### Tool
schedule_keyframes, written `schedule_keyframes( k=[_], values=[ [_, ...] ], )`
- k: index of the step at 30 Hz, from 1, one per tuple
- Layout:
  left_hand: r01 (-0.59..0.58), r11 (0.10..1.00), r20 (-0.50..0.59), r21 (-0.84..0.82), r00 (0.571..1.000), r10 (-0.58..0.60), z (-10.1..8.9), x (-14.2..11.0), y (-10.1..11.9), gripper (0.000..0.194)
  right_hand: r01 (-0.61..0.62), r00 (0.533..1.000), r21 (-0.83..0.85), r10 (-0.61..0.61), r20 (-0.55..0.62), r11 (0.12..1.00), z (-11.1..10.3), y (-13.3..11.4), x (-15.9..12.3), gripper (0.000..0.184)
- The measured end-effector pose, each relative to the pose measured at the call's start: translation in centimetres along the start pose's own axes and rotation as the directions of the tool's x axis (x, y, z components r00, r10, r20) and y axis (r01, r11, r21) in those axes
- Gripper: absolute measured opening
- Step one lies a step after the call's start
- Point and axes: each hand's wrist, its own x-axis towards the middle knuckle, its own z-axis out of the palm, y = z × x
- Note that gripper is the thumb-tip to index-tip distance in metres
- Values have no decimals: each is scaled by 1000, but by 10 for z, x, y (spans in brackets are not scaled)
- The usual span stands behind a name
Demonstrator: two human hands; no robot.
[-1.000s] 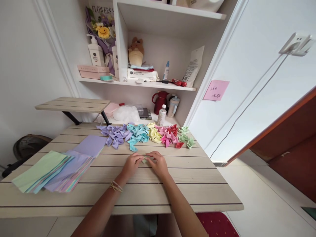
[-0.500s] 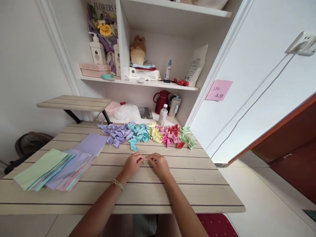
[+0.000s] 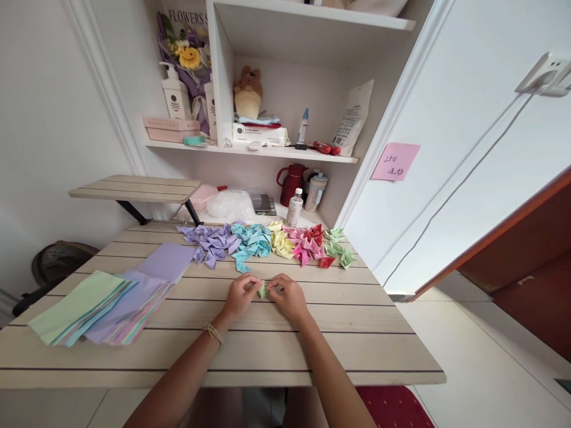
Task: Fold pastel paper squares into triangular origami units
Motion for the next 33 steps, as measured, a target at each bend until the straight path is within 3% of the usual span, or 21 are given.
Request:
schedule_keyframes(
  k=[5, 9, 13, 16, 21, 25, 29, 33],
  values=[
    [177, 929, -67, -325, 975, -210, 4, 0, -6, 23, -58, 998, 176, 57, 15, 983, 10, -1, 1, 11],
    [279, 821, -19, -498, 943, -332, 3, 1, -6, 30, -127, 991, 326, 134, 1, 937, 13, 1, 1, 15],
    [377, 792, 148, -481, 925, -350, 0, 1, -4, 48, -191, 978, 391, 209, -3, 900, 9, 6, 1, 20],
    [409, 812, 225, -415, 912, -344, 0, 1, -6, 40, -195, 981, 369, 182, 68, 909, 8, 8, 1, 21],
    [367, 853, 127, -372, 930, -345, 2, 0, -13, 26, -172, 985, 403, 161, 61, 899, 14, 1, 1, 23],
    [332, 845, 38, -419, 936, -349, 4, 2, -14, 26, -196, 978, 509, 202, 43, 838, 19, -3, 0, 41],
    [307, 863, 30, -400, 946, -323, 4, 2, -12, 29, -236, 968, 427, 248, 28, 873, 18, -1, -1, 30],
    [284, 912, 37, -296, 957, -287, 2, 2, -13, 31, -295, 953, 446, 296, 69, 845, 16, 4, -2, 31]
  ],
)
